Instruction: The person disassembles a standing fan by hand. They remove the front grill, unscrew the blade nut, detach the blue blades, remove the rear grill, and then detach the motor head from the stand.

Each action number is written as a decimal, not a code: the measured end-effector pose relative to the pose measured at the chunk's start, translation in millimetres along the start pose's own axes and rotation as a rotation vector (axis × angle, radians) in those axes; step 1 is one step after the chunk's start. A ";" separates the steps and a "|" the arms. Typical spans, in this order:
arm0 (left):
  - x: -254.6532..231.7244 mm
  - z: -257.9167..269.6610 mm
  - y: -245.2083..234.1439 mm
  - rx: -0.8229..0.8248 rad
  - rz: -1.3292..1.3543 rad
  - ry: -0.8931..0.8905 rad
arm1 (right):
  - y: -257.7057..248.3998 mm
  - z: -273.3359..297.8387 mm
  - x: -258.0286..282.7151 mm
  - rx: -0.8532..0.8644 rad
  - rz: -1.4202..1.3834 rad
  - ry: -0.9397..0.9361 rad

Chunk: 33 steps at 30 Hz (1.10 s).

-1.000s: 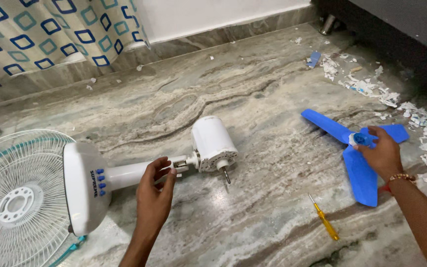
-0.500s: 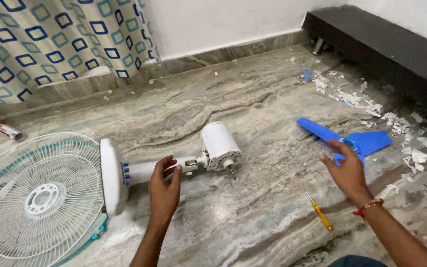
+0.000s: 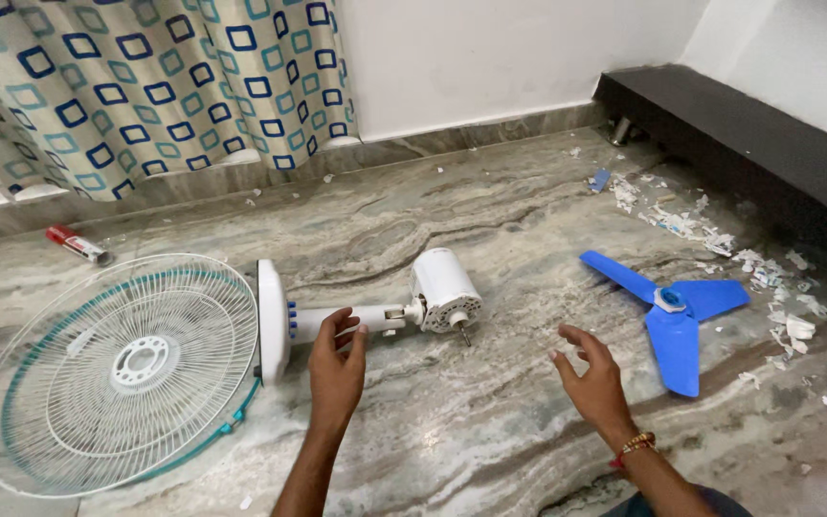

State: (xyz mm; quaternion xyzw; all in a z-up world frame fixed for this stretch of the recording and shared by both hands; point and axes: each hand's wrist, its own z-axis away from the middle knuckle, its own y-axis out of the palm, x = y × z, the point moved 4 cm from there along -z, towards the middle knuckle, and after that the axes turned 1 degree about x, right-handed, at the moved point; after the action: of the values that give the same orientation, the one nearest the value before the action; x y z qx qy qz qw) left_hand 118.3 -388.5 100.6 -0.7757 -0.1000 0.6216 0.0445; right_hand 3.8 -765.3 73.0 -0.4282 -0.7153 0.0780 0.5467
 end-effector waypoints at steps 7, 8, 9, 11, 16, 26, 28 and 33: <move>-8.9 2.3 -8.1 -0.007 -0.007 0.039 | 14.0 3.8 -29.2 -0.050 -0.087 0.129; -11.0 5.0 -10.8 -0.009 -0.019 0.044 | 16.6 4.1 -30.4 -0.045 -0.076 0.137; -13.6 7.6 -12.0 -0.009 -0.031 0.050 | 17.7 5.1 -32.2 -0.041 -0.064 0.146; -20.0 10.9 -15.5 -0.014 -0.067 0.095 | 18.8 2.6 -34.6 -0.044 -0.074 0.113; -41.3 18.1 -28.7 -0.098 -0.332 0.367 | 27.9 -14.4 -41.7 -0.049 -0.074 0.060; -63.3 2.9 -57.0 -0.460 -0.856 0.523 | 19.1 -28.1 -69.3 -0.163 -0.149 0.118; -59.2 -6.7 -64.0 -0.476 -0.827 0.462 | 13.3 -32.8 -69.4 -0.199 -0.216 0.118; -33.8 -31.2 -76.1 -0.257 -0.678 0.091 | 5.1 -38.1 -56.6 -0.200 -0.487 0.193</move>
State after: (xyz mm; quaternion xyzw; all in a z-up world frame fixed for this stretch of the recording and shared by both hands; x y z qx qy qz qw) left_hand 134.0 -319.6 154.5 -0.7245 -0.4267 0.5186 0.1549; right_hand 40.8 -815.3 44.4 -0.3009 -0.7459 -0.1678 0.5700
